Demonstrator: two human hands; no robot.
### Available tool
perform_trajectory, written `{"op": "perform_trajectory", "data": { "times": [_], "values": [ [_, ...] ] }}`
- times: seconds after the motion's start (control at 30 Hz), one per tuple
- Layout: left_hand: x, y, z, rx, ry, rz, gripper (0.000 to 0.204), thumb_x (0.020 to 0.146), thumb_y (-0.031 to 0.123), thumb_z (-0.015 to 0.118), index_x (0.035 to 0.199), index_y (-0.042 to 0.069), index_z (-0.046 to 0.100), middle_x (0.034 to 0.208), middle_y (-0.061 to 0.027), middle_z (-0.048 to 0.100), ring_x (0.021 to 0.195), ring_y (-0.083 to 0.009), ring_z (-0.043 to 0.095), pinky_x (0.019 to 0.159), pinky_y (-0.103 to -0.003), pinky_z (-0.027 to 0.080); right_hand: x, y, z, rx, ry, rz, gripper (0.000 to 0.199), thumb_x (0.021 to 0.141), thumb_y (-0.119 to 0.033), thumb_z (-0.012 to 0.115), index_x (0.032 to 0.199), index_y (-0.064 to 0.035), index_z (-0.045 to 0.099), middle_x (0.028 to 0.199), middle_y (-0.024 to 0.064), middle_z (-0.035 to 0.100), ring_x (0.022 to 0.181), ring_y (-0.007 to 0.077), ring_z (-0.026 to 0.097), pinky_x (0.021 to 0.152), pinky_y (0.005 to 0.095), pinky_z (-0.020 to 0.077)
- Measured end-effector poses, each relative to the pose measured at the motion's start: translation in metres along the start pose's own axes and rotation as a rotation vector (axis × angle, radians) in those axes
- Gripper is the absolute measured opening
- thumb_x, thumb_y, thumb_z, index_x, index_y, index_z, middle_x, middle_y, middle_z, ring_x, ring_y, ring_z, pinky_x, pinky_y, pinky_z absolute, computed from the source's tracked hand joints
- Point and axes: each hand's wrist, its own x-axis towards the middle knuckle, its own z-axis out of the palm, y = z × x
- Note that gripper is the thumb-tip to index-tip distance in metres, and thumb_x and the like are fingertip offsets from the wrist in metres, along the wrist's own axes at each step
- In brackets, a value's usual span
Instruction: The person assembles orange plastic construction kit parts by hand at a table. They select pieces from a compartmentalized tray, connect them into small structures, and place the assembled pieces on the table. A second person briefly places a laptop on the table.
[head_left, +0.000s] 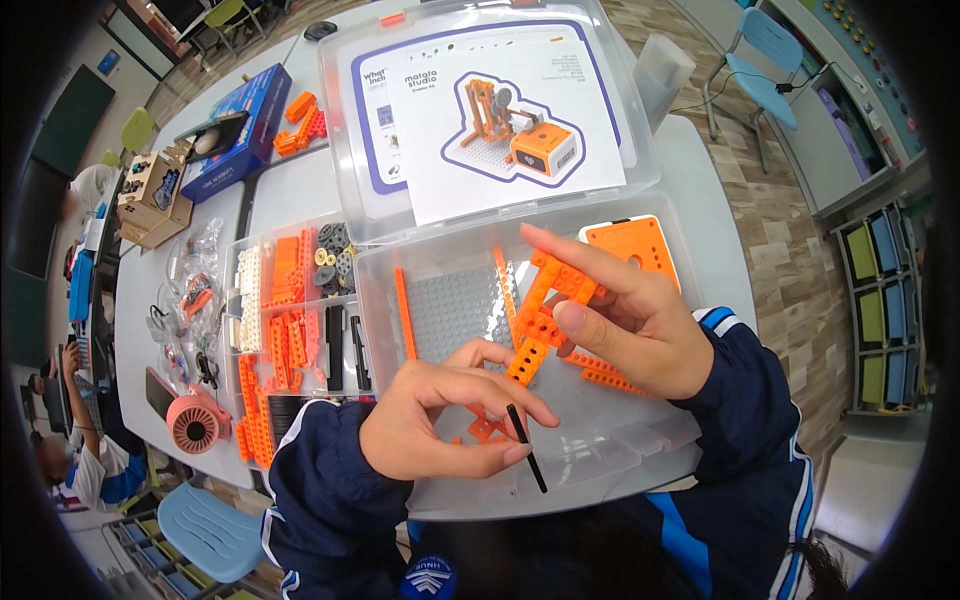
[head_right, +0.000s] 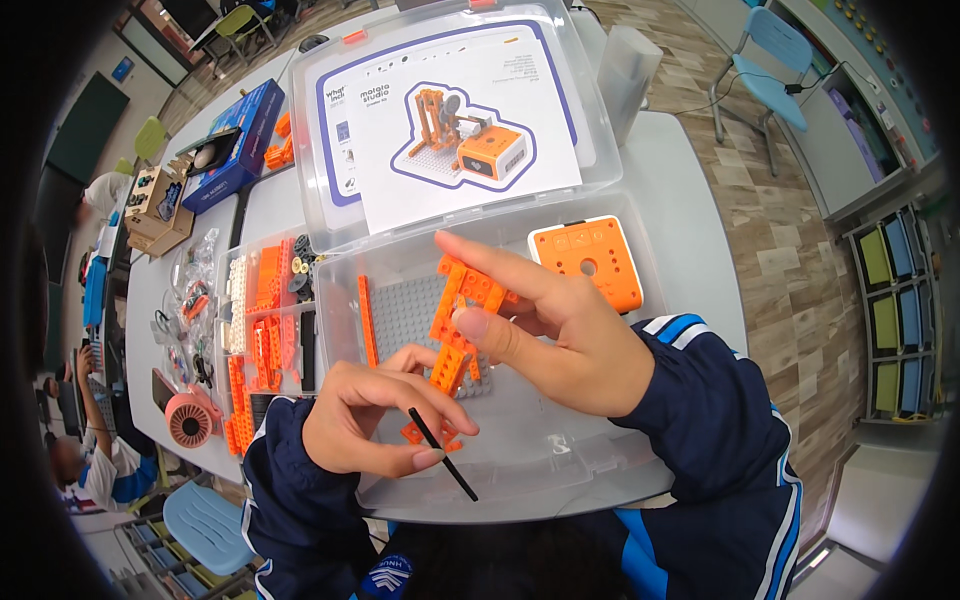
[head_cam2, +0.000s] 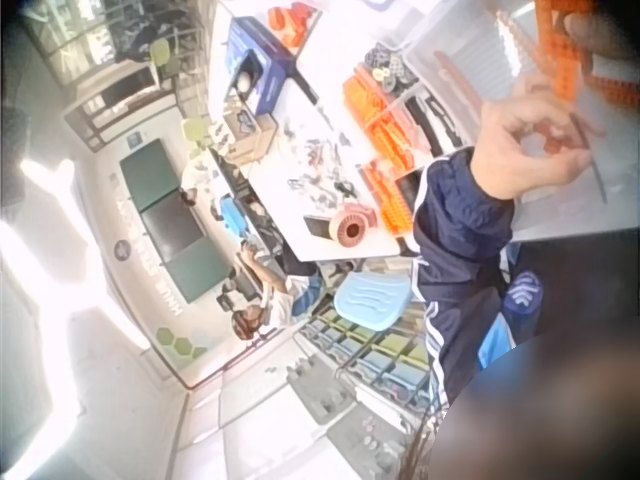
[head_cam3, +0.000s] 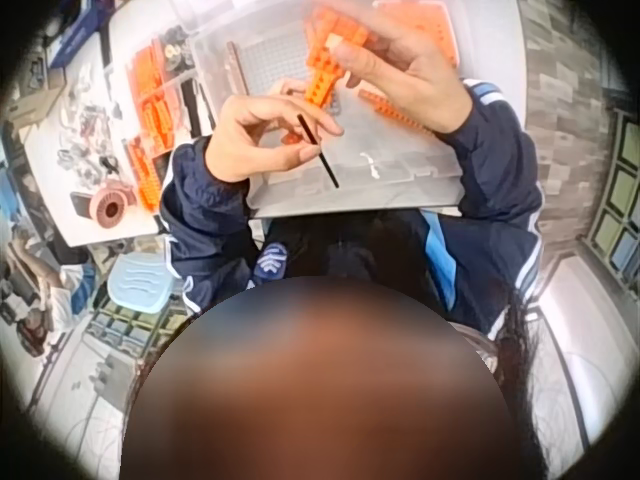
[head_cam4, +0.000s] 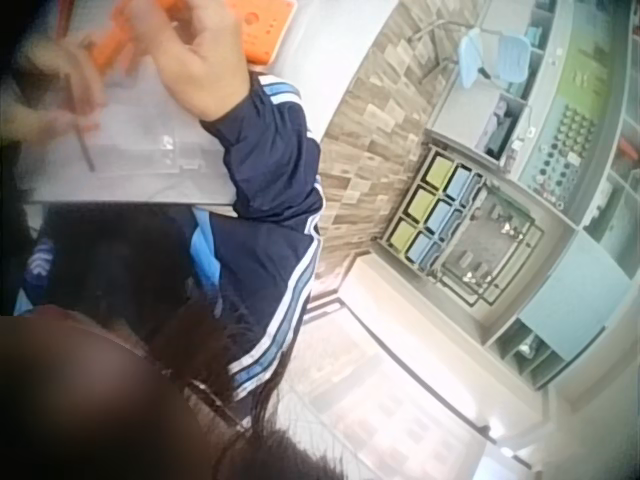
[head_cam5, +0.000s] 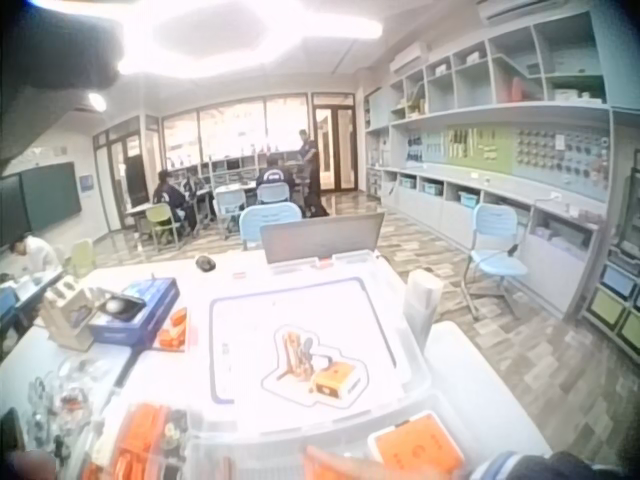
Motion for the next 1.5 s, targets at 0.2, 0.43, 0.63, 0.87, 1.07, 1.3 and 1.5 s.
{"op": "perform_trajectory", "data": {
  "times": [0.2, 0.43, 0.63, 0.87, 1.07, 1.3, 1.5],
  "values": [
    [0.0007, -0.0005, 0.0001, 0.026, 0.003, 0.014, 0.011, 0.078, 0.003, 0.082, 0.081, 0.005, 0.072, 0.109, -0.0091, 0.078, 0.074, -0.0089, 0.053, 0.108, -0.04, 0.032, 0.0, 0.0011, -0.0005, 0.022, 0.0, -0.002, 0.061, 0.106, -0.021, 0.059, 0.159, -0.0041, 0.035, 0.128, 0.0082, 0.06, 0.098, 0.0085, 0.061, 0.082, 0.0258, 0.0553],
    [0.0009, -0.0017, 0.0037, 0.074, 0.063, 0.004, 0.014, 0.072, 0.004, 0.083, 0.085, 0.006, 0.077, 0.105, -0.013, 0.079, 0.097, -0.0163, 0.063, 0.11, -0.044, 0.027, 0.0015, 0.0037, -0.0033, -0.024, 0.011, -0.001, 0.06, 0.106, -0.02, 0.06, 0.158, -0.0037, 0.036, 0.135, 0.0097, 0.056, 0.102, 0.0101, 0.061, 0.082, 0.0274, 0.0563],
    [0.0011, 0.0005, 0.0042, 0.108, 0.092, -0.013, 0.015, 0.07, 0.004, 0.083, 0.084, 0.005, 0.077, 0.106, -0.0116, 0.079, 0.093, -0.0138, 0.06, 0.109, -0.042, 0.028, 0.0011, 0.0042, -0.0033, -0.019, 0.024, -0.031, 0.058, 0.105, -0.017, 0.06, 0.157, -0.0028, 0.038, 0.137, 0.0103, 0.056, 0.1, 0.0095, 0.061, 0.081, 0.0281, 0.0572],
    [0.0031, 0.0034, 0.0086, 0.192, 0.164, -0.079, 0.011, 0.069, 0.005, 0.083, 0.078, 0.004, 0.076, 0.108, -0.0086, 0.079, 0.081, -0.012, 0.051, 0.109, -0.042, 0.029, 0.0012, 0.0043, -0.0028, -0.027, 0.033, -0.02, 0.059, 0.105, -0.016, 0.06, 0.158, -0.0018, 0.036, 0.138, 0.0105, 0.055, 0.099, 0.0088, 0.061, 0.081, 0.0281, 0.0573],
    [0.0031, 0.0043, 0.0081, 0.191, 0.167, -0.08, 0.012, 0.069, 0.005, 0.084, 0.078, 0.005, 0.076, 0.109, -0.009, 0.079, 0.084, -0.0122, 0.051, 0.109, -0.043, 0.029, 0.0005, 0.0015, -0.0037, -0.046, 0.04, 0.016, 0.059, 0.105, -0.018, 0.061, 0.157, -0.0018, 0.037, 0.137, 0.0107, 0.056, 0.1, 0.009, 0.061, 0.083, 0.0281, 0.0576],
    [0.0028, 0.0024, 0.0069, 0.168, 0.145, -0.066, 0.013, 0.07, 0.004, 0.084, 0.08, 0.004, 0.076, 0.11, -0.0083, 0.079, 0.088, -0.0132, 0.051, 0.108, -0.042, 0.03, 0.0014, 0.0042, -0.0006, -0.04, 0.043, -0.052, 0.059, 0.105, -0.018, 0.06, 0.158, -0.0019, 0.037, 0.136, 0.0104, 0.057, 0.099, 0.0088, 0.06, 0.083, 0.0276, 0.0563],
    [0.0033, 0.0015, 0.0068, 0.188, 0.131, -0.039, 0.013, 0.071, 0.003, 0.084, 0.082, 0.004, 0.076, 0.109, -0.0074, 0.079, 0.081, -0.0118, 0.053, 0.106, -0.042, 0.031, 0.0016, 0.004, -0.0023, -0.059, 0.013, -0.056, 0.06, 0.105, -0.017, 0.06, 0.158, -0.0013, 0.036, 0.136, 0.01, 0.057, 0.098, 0.0084, 0.059, 0.085, 0.027, 0.0542]
  ]
}}
